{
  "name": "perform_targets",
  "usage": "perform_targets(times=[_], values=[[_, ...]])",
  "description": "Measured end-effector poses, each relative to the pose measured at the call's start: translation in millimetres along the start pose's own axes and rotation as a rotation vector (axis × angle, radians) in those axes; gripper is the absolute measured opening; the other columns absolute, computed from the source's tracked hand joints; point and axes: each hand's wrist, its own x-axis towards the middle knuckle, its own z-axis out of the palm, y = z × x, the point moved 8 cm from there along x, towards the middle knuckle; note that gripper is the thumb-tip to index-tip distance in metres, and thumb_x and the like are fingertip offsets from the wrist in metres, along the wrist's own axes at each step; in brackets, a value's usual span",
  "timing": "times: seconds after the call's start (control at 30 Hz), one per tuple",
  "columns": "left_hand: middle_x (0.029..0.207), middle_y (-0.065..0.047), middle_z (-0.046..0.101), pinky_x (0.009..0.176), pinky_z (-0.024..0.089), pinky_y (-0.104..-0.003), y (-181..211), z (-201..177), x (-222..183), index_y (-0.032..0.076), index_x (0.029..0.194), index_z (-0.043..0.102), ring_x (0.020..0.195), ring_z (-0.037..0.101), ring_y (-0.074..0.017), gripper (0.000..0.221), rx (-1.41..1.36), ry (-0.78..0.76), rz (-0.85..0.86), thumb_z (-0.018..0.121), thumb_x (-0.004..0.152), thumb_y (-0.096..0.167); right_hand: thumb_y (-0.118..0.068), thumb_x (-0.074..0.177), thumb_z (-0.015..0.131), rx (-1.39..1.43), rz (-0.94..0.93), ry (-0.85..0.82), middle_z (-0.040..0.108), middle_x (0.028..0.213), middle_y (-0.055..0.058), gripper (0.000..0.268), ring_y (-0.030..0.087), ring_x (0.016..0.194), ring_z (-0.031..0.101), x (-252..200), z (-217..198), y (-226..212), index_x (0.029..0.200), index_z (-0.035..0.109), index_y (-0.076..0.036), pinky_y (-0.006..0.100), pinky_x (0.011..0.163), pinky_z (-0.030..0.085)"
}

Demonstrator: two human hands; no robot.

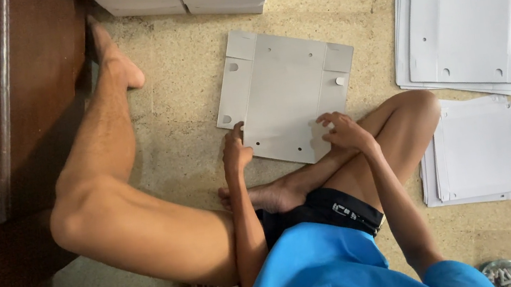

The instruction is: The person assembles a cardboard box by hand while sitting on the floor, folding the side tabs into place and then placing the finished lid on top.

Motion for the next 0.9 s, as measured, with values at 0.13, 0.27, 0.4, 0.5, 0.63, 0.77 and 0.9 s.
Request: perform_targets(times=[0.13, 0.27, 0.4, 0.5, 0.63, 0.77, 0.9], values=[[0.127, -0.022, 0.046, 0.105, 0.043, -0.055, -10.3, 9.1, 6.2, 0.009, 0.145, 0.038, 0.124, 0.05, -0.0453, 0.071, -0.029, -0.034, 0.03, 0.054, 0.079, -0.01, -0.004, 0.083, 0.064, 0.209, 0.017, 0.099, 0.062, 0.12, 0.02, 0.053, 0.039, 0.098, 0.068, 22.8, 0.4, 22.9, 0.134, 0.056, -0.011, 0.047, 0.078, 0.057], [0.134, -0.025, 0.045, 0.106, 0.043, -0.055, -25.8, 13.6, 15.7, 0.008, 0.149, 0.034, 0.129, 0.049, -0.0451, 0.071, 0.052, -0.069, -0.019, 0.049, 0.081, -0.006, -0.007, 0.086, 0.064, 0.326, 0.041, 0.259, 0.066, 0.11, 0.015, 0.039, 0.028, 0.08, 0.071, 40.6, -7.0, 32.3, 0.125, 0.063, -0.012, 0.038, 0.067, 0.056], [0.133, -0.028, 0.047, 0.104, 0.043, -0.056, -23.9, 11.5, 10.3, 0.008, 0.149, 0.035, 0.126, 0.051, -0.047, 0.076, 0.019, -0.1, -0.041, 0.048, 0.076, -0.008, -0.009, 0.086, 0.065, 0.386, 0.04, 0.297, 0.066, 0.107, 0.017, 0.033, 0.028, 0.079, 0.072, 43.3, -11.4, 8.6, 0.119, 0.066, -0.01, 0.037, 0.064, 0.056], [0.133, -0.03, 0.046, 0.105, 0.043, -0.057, -13.2, 1.1, 4.9, 0.005, 0.151, 0.031, 0.127, 0.048, -0.0495, 0.077, 0.005, -0.079, -0.042, 0.048, 0.076, -0.008, -0.012, 0.088, 0.067, 0.382, 0.019, 0.308, 0.065, 0.105, 0.02, 0.027, 0.027, 0.072, 0.071, 52.8, -18.2, 0.4, 0.115, 0.067, -0.007, 0.036, 0.06, 0.055], [0.146, -0.032, 0.037, 0.11, 0.036, -0.059, 1.1, -13.2, 2.2, 0.002, 0.154, 0.019, 0.135, 0.04, -0.0494, 0.084, -0.032, 0.027, -0.003, 0.059, 0.08, 0.003, -0.02, 0.093, 0.069, 0.613, -0.012, 0.35, 0.064, 0.105, 0.02, 0.028, 0.028, 0.077, 0.07, 45.4, -31.2, -10.8, 0.115, 0.065, -0.004, 0.039, 0.066, 0.056], [0.154, -0.028, 0.031, 0.112, 0.033, -0.059, 12.2, -21.8, -2.6, 0.009, 0.156, 0.011, 0.137, 0.036, -0.0495, 0.098, -0.095, 0.126, 0.061, 0.073, 0.08, 0.015, -0.024, 0.098, 0.062, 0.893, -0.114, 0.376, 0.053, 0.119, 0.018, 0.038, 0.027, 0.102, 0.061, 5.4, -40.2, -43.1, 0.125, 0.054, 0.003, 0.041, 0.09, 0.053], [0.15, -0.032, 0.033, 0.113, 0.031, -0.062, 24.2, -25.8, -10.2, 0.006, 0.155, 0.013, 0.135, 0.036, -0.0538, 0.103, -0.127, 0.136, 0.077, 0.079, 0.076, 0.016, -0.019, 0.097, 0.058, 0.852, -0.151, 0.391, 0.05, 0.12, 0.014, 0.036, 0.019, 0.102, 0.058, -6.8, -25.7, -26.0, 0.126, 0.052, 0.002, 0.032, 0.088, 0.051]])
